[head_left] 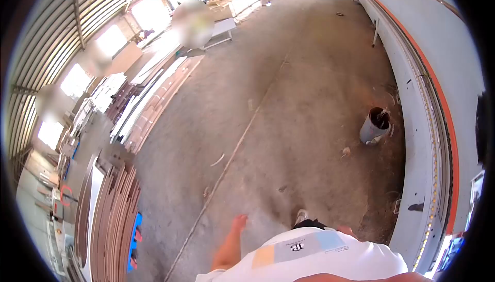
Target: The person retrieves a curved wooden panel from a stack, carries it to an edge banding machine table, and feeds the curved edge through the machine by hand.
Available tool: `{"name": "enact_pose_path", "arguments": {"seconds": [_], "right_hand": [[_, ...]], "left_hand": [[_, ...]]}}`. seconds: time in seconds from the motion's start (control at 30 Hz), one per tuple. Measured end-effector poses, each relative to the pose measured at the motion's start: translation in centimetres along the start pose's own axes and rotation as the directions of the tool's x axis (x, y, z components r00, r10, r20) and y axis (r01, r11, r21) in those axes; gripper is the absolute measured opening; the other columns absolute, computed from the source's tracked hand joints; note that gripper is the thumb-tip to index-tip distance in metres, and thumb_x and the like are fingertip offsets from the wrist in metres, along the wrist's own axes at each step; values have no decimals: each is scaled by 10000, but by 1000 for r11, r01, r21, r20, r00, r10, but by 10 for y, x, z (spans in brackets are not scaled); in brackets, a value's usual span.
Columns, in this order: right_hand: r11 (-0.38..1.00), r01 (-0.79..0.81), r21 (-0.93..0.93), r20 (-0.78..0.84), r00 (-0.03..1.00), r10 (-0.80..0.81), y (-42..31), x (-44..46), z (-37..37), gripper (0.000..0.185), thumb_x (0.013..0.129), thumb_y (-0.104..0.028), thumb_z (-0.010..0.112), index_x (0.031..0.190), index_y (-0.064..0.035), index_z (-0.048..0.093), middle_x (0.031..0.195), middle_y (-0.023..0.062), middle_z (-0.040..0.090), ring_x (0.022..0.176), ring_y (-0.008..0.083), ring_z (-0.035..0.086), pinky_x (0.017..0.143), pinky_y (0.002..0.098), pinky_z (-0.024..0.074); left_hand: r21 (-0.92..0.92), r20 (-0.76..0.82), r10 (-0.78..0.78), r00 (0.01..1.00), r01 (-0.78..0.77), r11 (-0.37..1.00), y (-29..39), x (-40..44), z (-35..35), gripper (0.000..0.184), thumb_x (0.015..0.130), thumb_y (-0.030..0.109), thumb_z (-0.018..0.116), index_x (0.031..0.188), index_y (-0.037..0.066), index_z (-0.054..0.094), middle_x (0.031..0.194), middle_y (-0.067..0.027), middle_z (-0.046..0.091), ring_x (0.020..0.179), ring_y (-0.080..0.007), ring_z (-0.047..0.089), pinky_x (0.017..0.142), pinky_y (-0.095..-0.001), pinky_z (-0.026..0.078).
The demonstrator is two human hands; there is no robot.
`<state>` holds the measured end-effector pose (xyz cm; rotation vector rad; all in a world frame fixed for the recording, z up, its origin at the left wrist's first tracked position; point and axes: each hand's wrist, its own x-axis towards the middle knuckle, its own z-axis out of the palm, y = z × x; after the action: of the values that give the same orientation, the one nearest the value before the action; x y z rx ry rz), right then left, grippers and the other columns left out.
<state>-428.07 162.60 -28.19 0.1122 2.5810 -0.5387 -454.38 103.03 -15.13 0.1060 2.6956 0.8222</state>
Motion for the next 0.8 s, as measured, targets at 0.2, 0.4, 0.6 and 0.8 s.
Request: {"name": "enact_pose_path", "arguments": {"seconds": [0.2, 0.4, 0.6, 0.8], "right_hand": [[136, -201, 970, 134, 911, 390, 20, 204, -250, 241, 1031, -346, 673, 1163, -154, 734, 1022, -8, 740, 941, 186, 707, 707, 391, 543], [157, -236, 959, 110, 821, 560, 27, 402, -421, 221, 1048, -359, 675, 1129, -158, 720, 946, -25, 714, 908, 169, 683, 750, 384, 524], [-189, -126, 974, 118, 991, -56, 164, 568, -383, 324, 1027, -281, 706, 1192, -11, 776, 1143, 95, 787, 1037, 216, 757, 867, 393, 606], [180, -53, 982, -26, 912, 409, 75, 704, -559, 378, 1020, -342, 692, 1164, -6, 783, 1125, 115, 793, 992, 242, 757, 830, 410, 594]], "left_hand": [[-417, 347, -295, 890, 428, 802, 75, 116, -3, 394, 966, 396, 663, 1131, 75, 822, 926, -118, 799, 827, -243, 728, 766, -451, 575], [32, 472, -377, 797, 412, 911, 80, 290, -19, 350, 980, 316, 622, 1154, 75, 806, 1071, -144, 773, 977, -290, 706, 853, -466, 572], [401, 501, -285, 817, 73, 913, 130, 597, -83, 333, 997, 224, 564, 1198, 75, 785, 1259, -176, 751, 1189, -359, 692, 986, -504, 571], [166, 294, 86, 952, -140, 976, 300, 955, -139, 374, 1061, 317, 583, 1308, 90, 748, 1360, -152, 741, 1293, -361, 675, 1103, -443, 533]]}}
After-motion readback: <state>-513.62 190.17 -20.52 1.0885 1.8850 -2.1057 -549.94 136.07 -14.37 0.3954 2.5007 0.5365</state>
